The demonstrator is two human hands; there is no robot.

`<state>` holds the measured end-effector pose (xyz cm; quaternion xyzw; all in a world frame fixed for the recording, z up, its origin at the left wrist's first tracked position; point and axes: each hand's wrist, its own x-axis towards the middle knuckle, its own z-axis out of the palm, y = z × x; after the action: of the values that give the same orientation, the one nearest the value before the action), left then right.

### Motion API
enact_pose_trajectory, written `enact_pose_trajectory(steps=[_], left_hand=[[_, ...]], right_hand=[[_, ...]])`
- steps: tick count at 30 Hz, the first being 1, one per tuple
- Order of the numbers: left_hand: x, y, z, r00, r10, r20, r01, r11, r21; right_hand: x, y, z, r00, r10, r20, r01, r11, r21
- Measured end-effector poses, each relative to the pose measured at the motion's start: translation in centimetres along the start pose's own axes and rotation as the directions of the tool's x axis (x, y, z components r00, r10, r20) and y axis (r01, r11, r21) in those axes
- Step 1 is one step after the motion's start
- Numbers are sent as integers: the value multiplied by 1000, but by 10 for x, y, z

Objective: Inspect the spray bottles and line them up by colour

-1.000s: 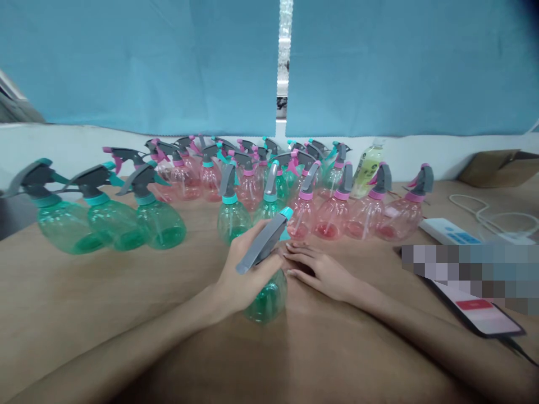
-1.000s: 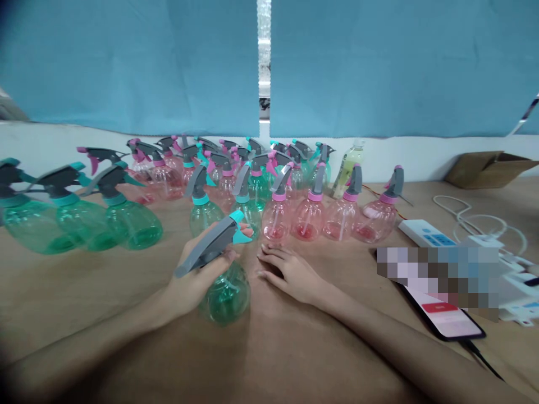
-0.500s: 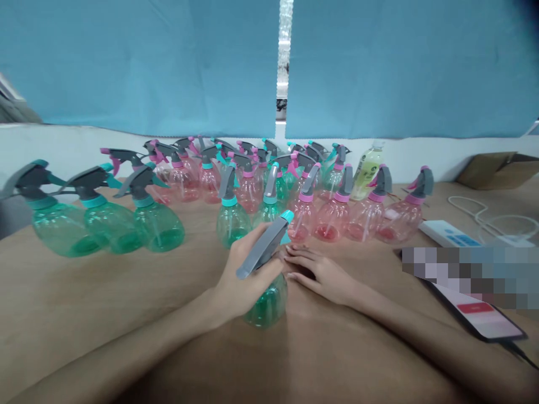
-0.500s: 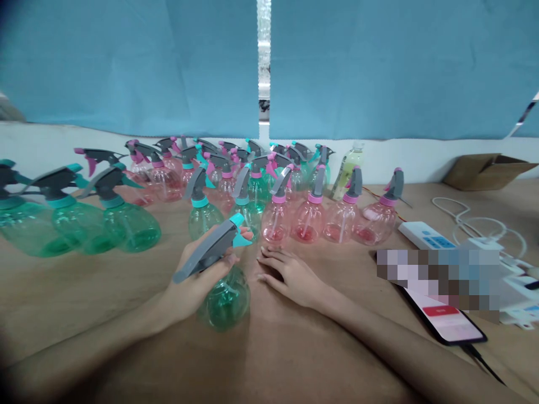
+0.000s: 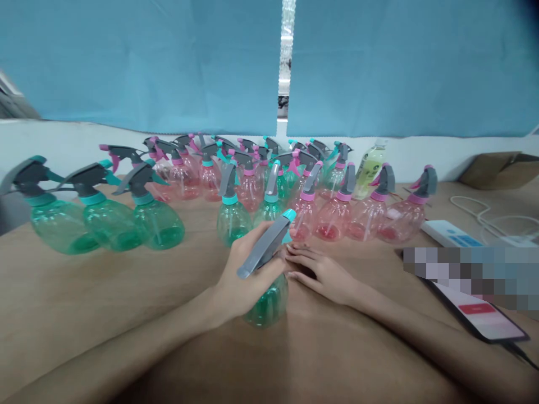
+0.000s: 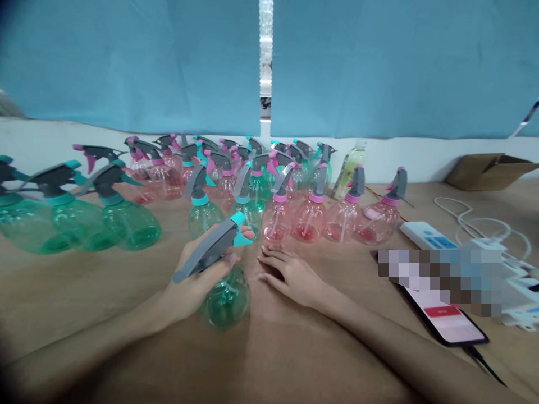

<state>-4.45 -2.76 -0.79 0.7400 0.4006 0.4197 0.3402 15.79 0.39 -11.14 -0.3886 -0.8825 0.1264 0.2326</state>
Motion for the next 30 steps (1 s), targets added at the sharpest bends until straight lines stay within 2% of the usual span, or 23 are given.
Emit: enact_pose_trajectory(steps=[17, 24, 30], left_hand=[[1, 3, 0, 999, 27, -25, -26, 999, 43], [3, 0, -4, 997, 43, 57, -45, 998, 39], [2, -2, -5, 997, 25, 77, -27, 1000, 16]], right_hand=[[0, -1, -1, 1000, -1, -6, 1, 1000, 8], [0, -1, -1, 1000, -9, -13, 9, 1000, 6], [0, -2, -2, 1000, -3, -6, 3, 1000, 9]])
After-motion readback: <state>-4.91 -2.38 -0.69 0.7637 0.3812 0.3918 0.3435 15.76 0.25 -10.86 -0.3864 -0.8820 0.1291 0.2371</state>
